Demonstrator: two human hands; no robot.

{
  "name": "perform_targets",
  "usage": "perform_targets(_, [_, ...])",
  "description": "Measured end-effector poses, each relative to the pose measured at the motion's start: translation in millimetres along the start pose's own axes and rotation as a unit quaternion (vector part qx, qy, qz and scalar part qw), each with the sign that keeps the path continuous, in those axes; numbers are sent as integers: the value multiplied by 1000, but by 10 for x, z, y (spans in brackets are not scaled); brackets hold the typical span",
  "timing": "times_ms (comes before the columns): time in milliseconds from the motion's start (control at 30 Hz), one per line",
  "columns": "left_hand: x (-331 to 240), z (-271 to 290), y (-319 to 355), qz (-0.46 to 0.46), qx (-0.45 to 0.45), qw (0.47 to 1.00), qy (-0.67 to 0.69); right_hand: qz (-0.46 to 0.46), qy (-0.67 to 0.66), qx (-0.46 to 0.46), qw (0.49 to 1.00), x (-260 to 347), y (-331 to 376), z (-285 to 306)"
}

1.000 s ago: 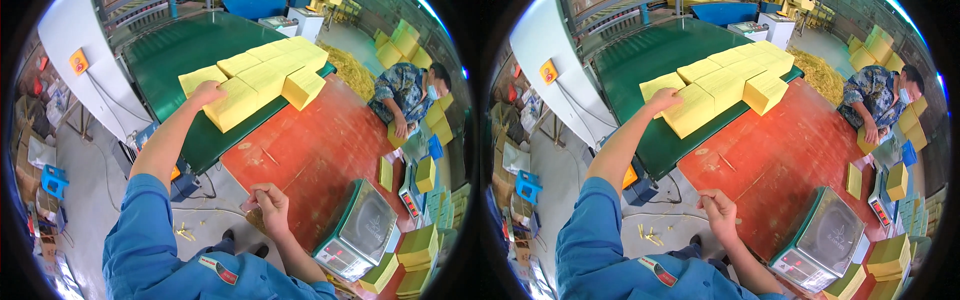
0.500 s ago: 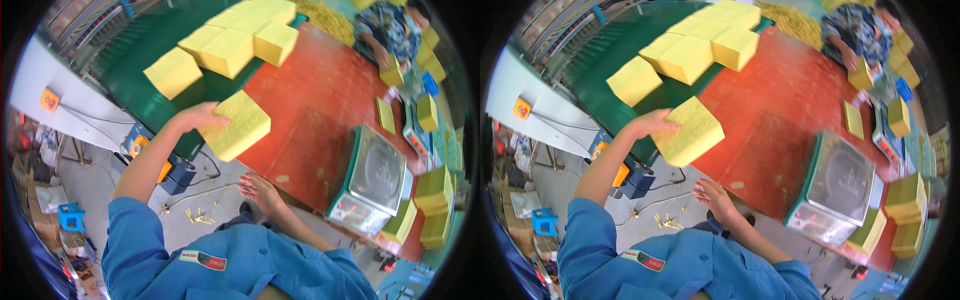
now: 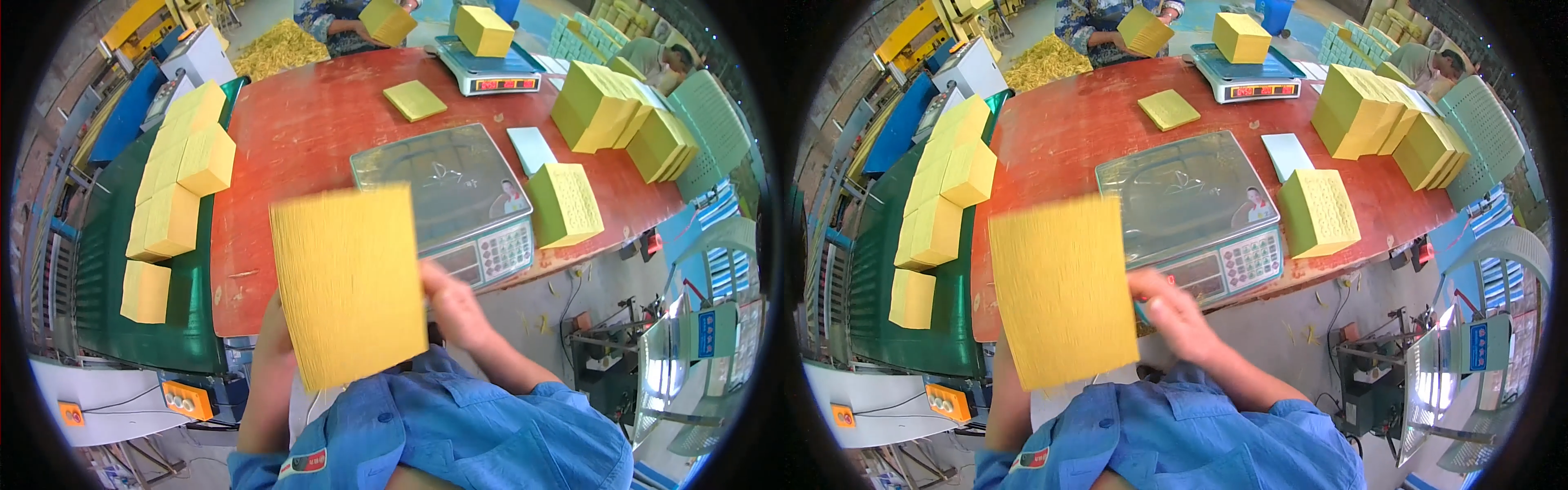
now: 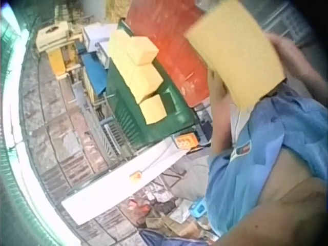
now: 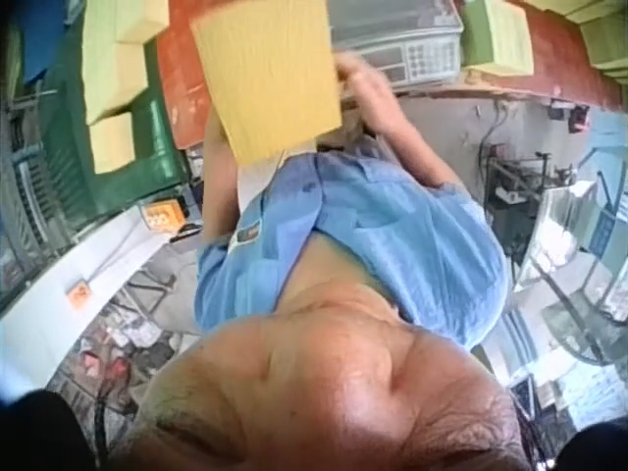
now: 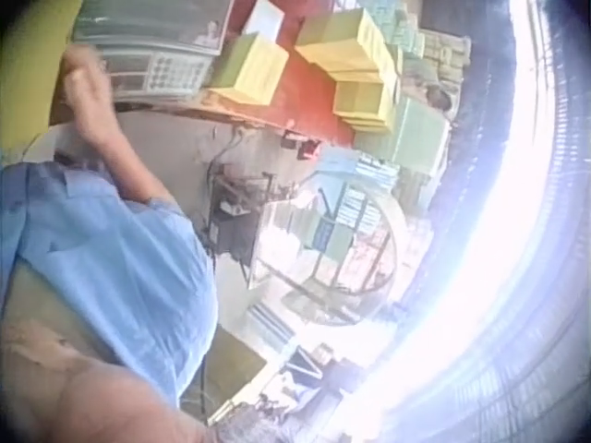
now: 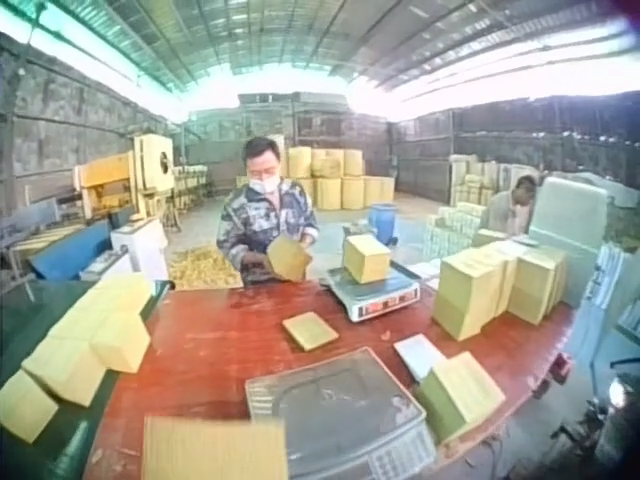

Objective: Sort and weigh stacks of yellow textured paper at a workstation.

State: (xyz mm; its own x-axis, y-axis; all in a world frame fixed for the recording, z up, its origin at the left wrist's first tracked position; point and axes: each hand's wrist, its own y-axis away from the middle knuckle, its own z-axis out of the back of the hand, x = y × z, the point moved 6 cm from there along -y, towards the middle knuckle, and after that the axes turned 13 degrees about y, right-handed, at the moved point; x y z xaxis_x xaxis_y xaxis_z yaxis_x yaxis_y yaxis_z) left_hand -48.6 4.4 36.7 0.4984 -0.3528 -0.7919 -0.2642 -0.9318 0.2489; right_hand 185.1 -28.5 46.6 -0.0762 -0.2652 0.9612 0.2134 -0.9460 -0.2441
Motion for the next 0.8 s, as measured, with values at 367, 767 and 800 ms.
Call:
perform_targets(367, [810, -1511, -1373, -226, 48, 970, -80, 147, 214, -227, 939, 389, -501, 1822])
perform_targets(767, [1152, -1144, -1402, 70, -32, 976, 204, 122, 417, -120, 893, 182, -1113, 1630])
perform_targets(800, [1140, -1125, -1315, 80, -15, 979, 187, 128, 451, -107, 877, 207, -1052, 1611])
